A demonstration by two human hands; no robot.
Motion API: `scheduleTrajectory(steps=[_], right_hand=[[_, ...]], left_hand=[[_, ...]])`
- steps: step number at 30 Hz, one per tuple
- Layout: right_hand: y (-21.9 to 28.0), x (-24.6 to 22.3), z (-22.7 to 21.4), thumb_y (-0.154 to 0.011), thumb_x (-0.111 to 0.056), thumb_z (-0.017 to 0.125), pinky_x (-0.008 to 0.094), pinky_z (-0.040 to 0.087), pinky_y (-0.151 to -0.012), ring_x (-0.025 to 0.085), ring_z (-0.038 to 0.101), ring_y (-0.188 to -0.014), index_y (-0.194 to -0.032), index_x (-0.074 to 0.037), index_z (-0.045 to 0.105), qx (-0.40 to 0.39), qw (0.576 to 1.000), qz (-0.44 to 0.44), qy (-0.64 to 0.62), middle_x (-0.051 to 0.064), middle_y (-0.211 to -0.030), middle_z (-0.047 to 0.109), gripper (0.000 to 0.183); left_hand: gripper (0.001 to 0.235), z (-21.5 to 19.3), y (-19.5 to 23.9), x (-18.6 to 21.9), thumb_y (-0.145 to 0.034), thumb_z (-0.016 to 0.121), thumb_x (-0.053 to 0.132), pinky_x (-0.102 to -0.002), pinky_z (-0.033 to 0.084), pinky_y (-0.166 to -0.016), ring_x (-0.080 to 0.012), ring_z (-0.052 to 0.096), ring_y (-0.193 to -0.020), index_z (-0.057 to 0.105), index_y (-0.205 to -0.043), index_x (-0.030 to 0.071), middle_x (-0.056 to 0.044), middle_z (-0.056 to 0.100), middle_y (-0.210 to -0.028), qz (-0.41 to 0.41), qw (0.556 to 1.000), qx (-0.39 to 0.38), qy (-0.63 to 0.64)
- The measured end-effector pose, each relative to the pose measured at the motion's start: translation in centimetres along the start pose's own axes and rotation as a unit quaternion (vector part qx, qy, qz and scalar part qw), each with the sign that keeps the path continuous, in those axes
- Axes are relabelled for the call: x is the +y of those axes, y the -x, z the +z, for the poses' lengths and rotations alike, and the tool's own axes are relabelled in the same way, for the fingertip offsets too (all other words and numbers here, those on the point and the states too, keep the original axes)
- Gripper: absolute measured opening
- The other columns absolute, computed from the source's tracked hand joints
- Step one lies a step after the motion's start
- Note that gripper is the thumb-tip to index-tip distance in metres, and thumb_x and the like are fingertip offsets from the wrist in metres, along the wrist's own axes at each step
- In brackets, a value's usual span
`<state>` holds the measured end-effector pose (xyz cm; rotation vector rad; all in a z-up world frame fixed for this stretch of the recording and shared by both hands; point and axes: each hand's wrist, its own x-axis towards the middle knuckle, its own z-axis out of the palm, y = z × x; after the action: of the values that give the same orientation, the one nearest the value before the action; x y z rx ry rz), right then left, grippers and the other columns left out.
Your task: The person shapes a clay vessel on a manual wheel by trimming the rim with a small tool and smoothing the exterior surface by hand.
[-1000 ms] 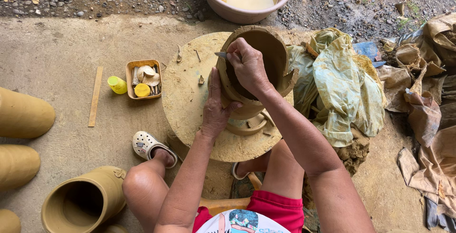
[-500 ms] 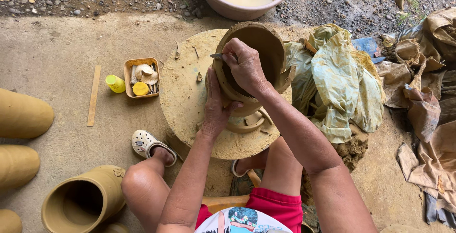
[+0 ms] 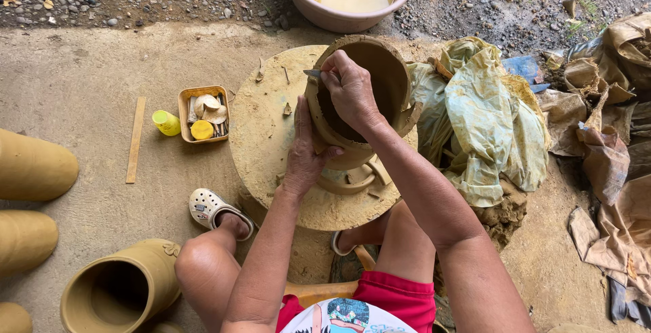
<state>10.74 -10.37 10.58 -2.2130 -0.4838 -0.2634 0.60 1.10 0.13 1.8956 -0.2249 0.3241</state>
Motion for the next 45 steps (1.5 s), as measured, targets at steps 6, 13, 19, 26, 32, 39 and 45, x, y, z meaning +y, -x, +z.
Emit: scheduleTrajectory(steps=[6,13,19,26,32,39,45], right_hand=[[0.0,-0.6,-0.4,-0.097,-0.008,0.069,0.035,0.056,-0.073,0.018,0.068,-0.080,-0.099,-0.006,0.059,-0.021,1.000,0.021,0.004,0.008,-0.085,0.068,0.010],[1.0,-0.8,-0.7,-0.095,-0.003,0.069,0.035,0.056,-0.075,0.019,0.069,-0.085,-0.098,-0.005,0.058,-0.015,0.999,-0.050,-0.006,0.008,-0.090,0.068,0.012],[1.1,-0.3,-0.6,-0.093,0.000,0.071,0.035,0.055,-0.078,0.022,0.068,-0.087,-0.096,-0.004,0.057,-0.005,0.997,-0.083,-0.005,0.009,-0.090,0.067,0.015],[0.8,0.1,0.2,-0.094,0.001,0.069,0.036,0.054,-0.076,0.022,0.066,-0.085,-0.096,-0.005,0.056,0.006,0.999,-0.035,0.012,0.009,-0.090,0.065,0.014],[1.7,-0.3,-0.6,-0.094,0.000,0.070,0.036,0.056,-0.076,0.022,0.067,-0.088,-0.095,-0.005,0.056,-0.043,0.996,-0.071,0.021,0.008,-0.091,0.067,0.014],[2.0,-0.7,-1.7,-0.092,-0.004,0.073,0.036,0.056,-0.077,0.022,0.069,-0.087,-0.097,-0.003,0.059,-0.105,0.992,-0.068,0.004,0.010,-0.091,0.069,0.015],[2.2,-1.1,-2.4,-0.091,-0.004,0.073,0.035,0.056,-0.076,0.022,0.071,-0.086,-0.095,-0.003,0.059,-0.160,0.985,-0.064,-0.006,0.010,-0.088,0.070,0.015]], left_hand=[[0.138,-0.6,-0.3,0.3,-0.064,0.073,0.065,-0.042,0.038,-0.120,-0.0313,0.027,-0.159,-0.007,-0.165,0.018,-0.015,0.010,-0.175,-0.035,0.997,-0.024,0.060],[0.140,-1.4,-0.8,0.7,-0.062,0.075,0.064,-0.041,0.034,-0.121,-0.0289,0.029,-0.157,-0.007,-0.165,0.019,-0.014,0.014,-0.175,-0.046,0.994,-0.043,0.086],[0.139,-1.3,-0.6,-0.3,-0.069,0.069,0.072,-0.046,0.028,-0.125,-0.0353,0.015,-0.161,-0.011,-0.166,0.011,-0.021,0.005,-0.176,-0.031,0.998,-0.036,0.050],[0.137,3.1,3.0,-0.6,-0.077,0.071,0.069,-0.056,0.016,-0.132,-0.0480,0.001,-0.160,-0.010,-0.161,-0.003,-0.034,0.000,-0.169,0.033,0.995,0.065,-0.064],[0.132,2.7,2.0,-1.4,-0.082,0.075,0.060,-0.052,0.021,-0.132,-0.0467,0.007,-0.161,-0.008,-0.162,-0.002,-0.034,0.006,-0.169,0.021,0.997,0.058,-0.048],[0.133,1.1,1.2,-0.7,-0.076,0.085,0.044,-0.048,0.024,-0.130,-0.0408,0.013,-0.158,-0.008,-0.161,0.000,-0.028,0.010,-0.168,-0.010,0.999,0.019,-0.031],[0.136,0.2,0.9,-0.7,-0.070,0.082,0.050,-0.043,0.029,-0.125,-0.0366,0.019,-0.160,-0.007,-0.163,0.007,-0.022,0.013,-0.171,-0.020,1.000,-0.002,0.014]])
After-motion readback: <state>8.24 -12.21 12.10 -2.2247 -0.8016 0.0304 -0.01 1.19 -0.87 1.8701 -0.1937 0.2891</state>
